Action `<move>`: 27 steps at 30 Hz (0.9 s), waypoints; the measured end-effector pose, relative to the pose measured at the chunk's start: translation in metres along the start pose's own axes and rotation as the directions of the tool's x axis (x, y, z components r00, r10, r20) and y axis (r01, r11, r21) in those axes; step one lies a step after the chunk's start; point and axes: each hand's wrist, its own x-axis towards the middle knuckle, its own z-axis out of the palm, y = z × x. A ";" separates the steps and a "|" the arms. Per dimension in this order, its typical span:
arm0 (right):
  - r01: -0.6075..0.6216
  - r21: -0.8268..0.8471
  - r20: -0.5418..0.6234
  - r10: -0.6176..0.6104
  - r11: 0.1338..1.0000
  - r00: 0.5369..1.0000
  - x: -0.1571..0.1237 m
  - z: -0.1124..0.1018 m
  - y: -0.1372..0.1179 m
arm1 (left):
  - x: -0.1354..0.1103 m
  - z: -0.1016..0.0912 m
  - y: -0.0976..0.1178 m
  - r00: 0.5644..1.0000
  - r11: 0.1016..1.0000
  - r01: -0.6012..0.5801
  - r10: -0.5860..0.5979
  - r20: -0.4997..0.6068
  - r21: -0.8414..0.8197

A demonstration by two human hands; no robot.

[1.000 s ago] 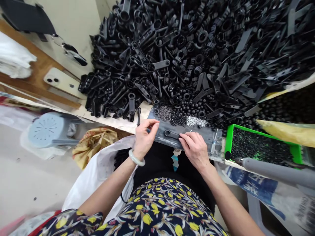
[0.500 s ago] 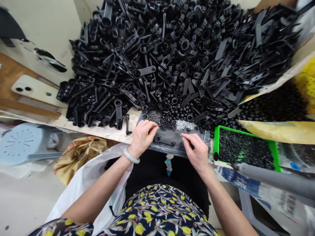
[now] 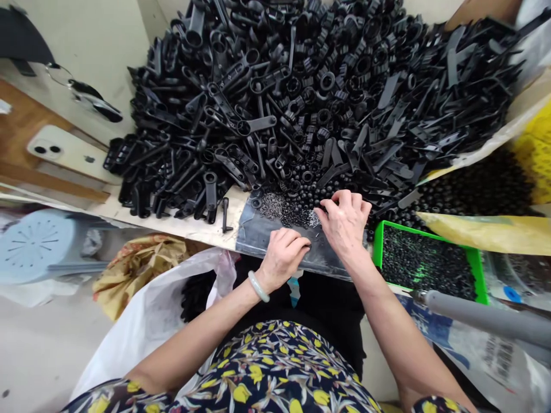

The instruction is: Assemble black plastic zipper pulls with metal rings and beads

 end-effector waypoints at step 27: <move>-0.371 0.749 0.230 0.310 0.550 0.923 -0.092 -0.015 -0.034 | -0.008 -0.003 0.006 0.996 0.996 0.075 -0.077 -0.043 -0.054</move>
